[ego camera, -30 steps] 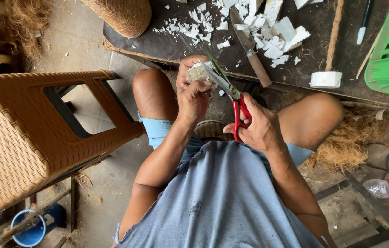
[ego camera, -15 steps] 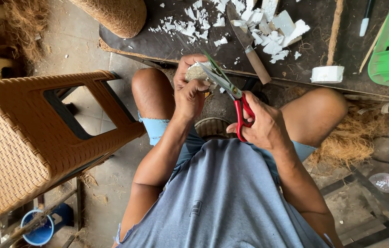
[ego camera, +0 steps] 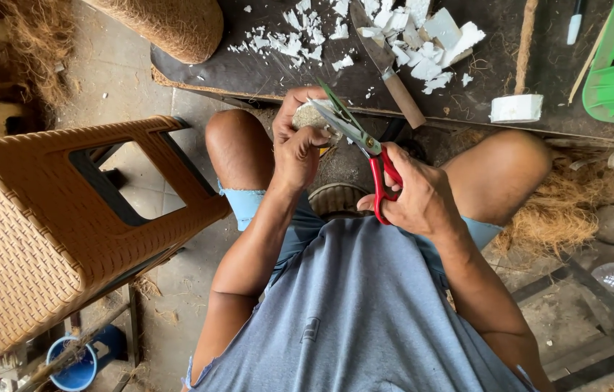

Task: Trimming styrofoam with a knife and scissors to fit it into the opening of a coconut shell.

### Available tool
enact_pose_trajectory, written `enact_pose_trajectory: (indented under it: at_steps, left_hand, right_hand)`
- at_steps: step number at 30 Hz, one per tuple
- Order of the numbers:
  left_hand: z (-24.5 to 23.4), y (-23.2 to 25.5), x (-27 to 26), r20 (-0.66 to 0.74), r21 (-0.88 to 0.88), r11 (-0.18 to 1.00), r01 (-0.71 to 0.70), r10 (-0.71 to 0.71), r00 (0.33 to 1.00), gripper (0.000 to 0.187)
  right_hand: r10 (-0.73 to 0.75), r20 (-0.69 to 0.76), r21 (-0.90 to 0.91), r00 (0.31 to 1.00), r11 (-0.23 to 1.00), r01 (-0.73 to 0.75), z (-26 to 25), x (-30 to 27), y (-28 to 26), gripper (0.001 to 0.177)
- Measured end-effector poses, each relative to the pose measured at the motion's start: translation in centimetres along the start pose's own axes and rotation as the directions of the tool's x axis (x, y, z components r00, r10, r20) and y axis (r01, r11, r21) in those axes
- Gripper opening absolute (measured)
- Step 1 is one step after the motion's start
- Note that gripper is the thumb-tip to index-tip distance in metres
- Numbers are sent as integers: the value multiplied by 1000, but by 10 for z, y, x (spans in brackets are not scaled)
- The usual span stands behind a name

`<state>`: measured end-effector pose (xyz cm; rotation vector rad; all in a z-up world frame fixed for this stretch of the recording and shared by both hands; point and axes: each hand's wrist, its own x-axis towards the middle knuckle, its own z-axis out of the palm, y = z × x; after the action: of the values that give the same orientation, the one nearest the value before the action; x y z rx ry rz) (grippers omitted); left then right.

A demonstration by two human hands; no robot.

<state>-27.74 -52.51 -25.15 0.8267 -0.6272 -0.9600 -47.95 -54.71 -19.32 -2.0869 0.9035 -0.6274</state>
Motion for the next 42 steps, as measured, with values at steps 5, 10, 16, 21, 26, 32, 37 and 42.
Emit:
enact_pose_trajectory:
  at_steps: [5,10,16,21,26,32,37,42]
  left_hand:
    - [8,11,-1,24,28,1000,10,-10,1000,52]
    - [2,16,7,74,106,994,-8,0,997,49]
    - [-11,12,8,151,206,978,23,-55,987,48]
    - [4,35,5,255,347,935,-69,-23,967,36]
    - [1,32,14,188,247,965,93,-141,972,47]
    - [-8,23,13,208,292,949,115,-181,961,50]
    - [-1,29,18,235,312,945,100,-178,956,48]
    - [-1,31,17,235,301,943,139,-215,948,49]
  right_hand:
    - [13,22,-13,1000,1000,-13,-4,-2,1,72]
    - [33,40,-1,999,999,-33,-8,-6,5,71]
    - [46,45,-12,998,999,-45,-7,-5,-2,75]
    - [53,57,-22,997,998,-52,-8,-10,7,76]
    - [41,61,-50,997,998,-38,-14,-8,5,70]
    - [108,105,-68,989,993,-101,-17,-11,11,73]
    - [126,109,-102,986,988,-115,-18,-8,6,76]
    - [125,114,-105,986,988,-114,-21,-9,9,72]
